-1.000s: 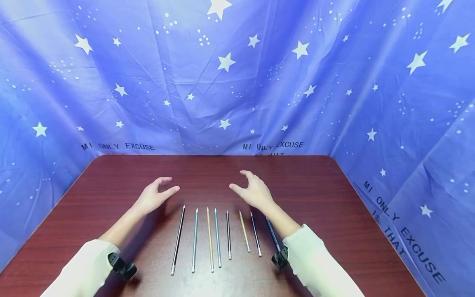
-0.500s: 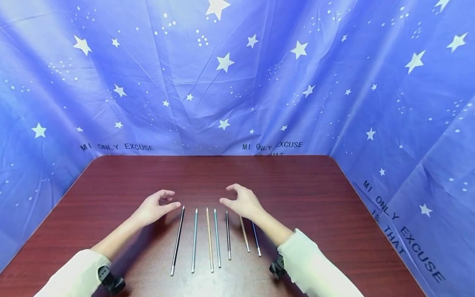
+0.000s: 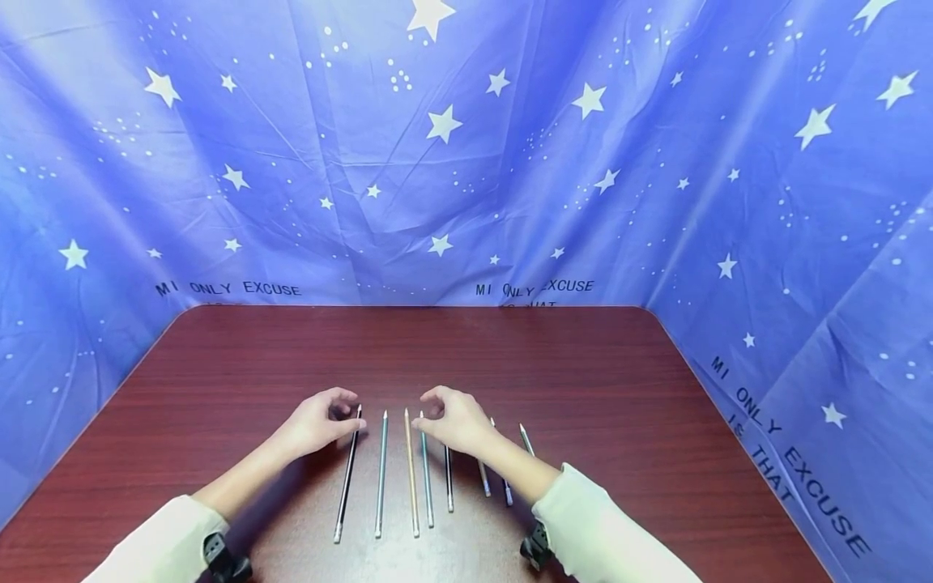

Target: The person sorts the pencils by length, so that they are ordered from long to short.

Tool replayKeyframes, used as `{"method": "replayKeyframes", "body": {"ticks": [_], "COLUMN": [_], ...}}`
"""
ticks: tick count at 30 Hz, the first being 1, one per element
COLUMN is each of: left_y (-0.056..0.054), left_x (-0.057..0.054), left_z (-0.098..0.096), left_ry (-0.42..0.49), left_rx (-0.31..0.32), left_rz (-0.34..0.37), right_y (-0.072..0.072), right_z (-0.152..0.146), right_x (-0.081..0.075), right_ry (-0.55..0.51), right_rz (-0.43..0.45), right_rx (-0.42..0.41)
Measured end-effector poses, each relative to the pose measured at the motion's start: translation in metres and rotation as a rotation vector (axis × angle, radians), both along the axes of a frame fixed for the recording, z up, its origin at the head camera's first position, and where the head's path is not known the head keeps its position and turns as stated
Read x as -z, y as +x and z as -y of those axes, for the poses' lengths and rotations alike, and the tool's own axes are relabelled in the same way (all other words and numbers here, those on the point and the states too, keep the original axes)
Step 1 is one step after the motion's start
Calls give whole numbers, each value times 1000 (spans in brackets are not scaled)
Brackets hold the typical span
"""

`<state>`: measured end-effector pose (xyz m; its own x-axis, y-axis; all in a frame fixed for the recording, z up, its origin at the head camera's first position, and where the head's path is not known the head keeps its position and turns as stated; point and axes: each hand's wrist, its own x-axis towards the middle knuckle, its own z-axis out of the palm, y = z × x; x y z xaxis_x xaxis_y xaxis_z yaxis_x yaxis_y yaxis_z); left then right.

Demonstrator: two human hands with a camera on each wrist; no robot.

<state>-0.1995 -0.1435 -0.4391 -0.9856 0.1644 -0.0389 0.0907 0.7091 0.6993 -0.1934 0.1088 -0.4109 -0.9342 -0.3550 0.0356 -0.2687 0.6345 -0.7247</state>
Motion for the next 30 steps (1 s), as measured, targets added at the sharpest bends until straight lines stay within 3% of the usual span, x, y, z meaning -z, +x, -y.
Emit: {"method": "replayKeyframes", "body": {"ticks": [7, 15, 30], "left_y": [1, 0, -1], "left_x": [0, 3, 7], "left_z": [-1, -2, -4], "left_ry": [8, -1, -36], "left_rx": [-5, -22, -32], "left_rz": [18, 21, 14], "right_y": [9, 12, 11], "right_z": [9, 20, 31], "right_x": [10, 15, 21], "right_ry": [-1, 79, 169], "right_rz": [41, -8, -73], "right_rx": [-41, -7, -25]}}
